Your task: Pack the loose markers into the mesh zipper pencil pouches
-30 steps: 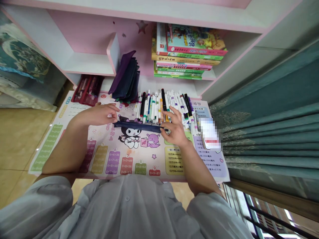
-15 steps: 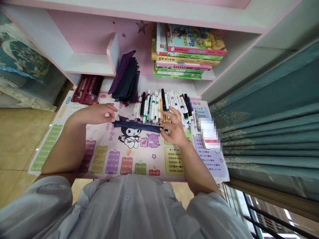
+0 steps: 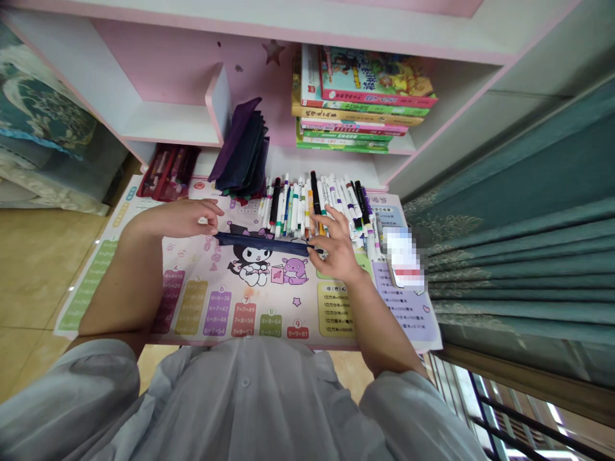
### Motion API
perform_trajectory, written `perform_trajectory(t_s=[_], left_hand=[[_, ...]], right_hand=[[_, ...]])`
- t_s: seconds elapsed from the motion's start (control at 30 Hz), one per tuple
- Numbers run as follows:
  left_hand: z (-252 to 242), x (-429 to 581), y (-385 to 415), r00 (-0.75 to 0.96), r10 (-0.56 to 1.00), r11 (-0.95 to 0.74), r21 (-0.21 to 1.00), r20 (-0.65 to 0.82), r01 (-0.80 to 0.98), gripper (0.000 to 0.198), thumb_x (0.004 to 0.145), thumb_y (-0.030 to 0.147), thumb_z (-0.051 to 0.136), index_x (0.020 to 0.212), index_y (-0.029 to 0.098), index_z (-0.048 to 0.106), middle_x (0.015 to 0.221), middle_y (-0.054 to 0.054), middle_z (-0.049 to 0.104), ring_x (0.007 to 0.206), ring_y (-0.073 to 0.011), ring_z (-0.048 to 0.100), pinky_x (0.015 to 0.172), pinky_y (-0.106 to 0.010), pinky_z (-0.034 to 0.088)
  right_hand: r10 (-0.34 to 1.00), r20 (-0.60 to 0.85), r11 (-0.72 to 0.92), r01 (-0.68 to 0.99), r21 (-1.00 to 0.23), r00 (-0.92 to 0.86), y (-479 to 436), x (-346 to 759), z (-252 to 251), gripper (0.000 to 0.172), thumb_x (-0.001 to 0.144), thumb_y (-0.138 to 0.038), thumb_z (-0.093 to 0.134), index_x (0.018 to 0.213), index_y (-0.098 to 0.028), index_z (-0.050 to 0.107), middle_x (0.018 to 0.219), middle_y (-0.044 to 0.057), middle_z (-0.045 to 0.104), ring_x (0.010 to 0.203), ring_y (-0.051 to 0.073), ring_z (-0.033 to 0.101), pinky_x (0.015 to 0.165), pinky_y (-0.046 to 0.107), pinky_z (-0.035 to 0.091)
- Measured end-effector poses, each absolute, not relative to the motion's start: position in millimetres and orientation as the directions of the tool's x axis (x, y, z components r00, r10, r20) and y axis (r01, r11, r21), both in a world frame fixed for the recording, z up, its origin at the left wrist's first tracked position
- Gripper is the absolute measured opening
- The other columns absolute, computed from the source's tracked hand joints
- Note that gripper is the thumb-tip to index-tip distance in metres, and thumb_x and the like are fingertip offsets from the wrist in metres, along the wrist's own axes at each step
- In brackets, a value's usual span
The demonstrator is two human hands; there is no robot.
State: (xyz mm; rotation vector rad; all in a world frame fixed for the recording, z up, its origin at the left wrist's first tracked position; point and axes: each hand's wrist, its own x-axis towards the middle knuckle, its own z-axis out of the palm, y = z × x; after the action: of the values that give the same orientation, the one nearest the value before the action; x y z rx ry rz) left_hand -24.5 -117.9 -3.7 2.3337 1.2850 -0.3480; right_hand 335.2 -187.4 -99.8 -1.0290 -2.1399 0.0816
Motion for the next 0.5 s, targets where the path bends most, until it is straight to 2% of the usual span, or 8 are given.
perform_trajectory(t_s=[0.23,0.5], left_hand=[[-0.6,-26.4,-117.3,0.504,0.741,-0.445,0.238,-0.444,0.863,0.023,0.082,0.034,0.05,0.082,0.022,0.069,0.13,-0.001,0.065,0.113,-0.0223,0.062,0.098,-0.033,0.041],[-4.8,-33.8,-111.7,0.555,0.707,-0.483,0.273,-0.438,0.832,0.025,0.082,0.037,0.049,0.087,0.023,0.07,0.13,-0.001,0.065,0.115,-0.0228,0.061,0.103,-0.033,0.04]], right_hand=[[0.655,0.638,0.702,0.638,-0.316,-0.405,-187.7,335.2,-99.5,0.002,0.077,-0.026,0.065,0.076,-0.025,0.066,0.138,0.002,0.056,0.143,0.038,0.036,0.114,0.064,0.036],[0.649,0.643,0.708,0.631,-0.317,-0.405,-187.3,334.9,-99.9,0.002,0.078,-0.026,0.065,0.077,-0.025,0.066,0.138,0.0,0.055,0.143,0.038,0.036,0.114,0.065,0.036]])
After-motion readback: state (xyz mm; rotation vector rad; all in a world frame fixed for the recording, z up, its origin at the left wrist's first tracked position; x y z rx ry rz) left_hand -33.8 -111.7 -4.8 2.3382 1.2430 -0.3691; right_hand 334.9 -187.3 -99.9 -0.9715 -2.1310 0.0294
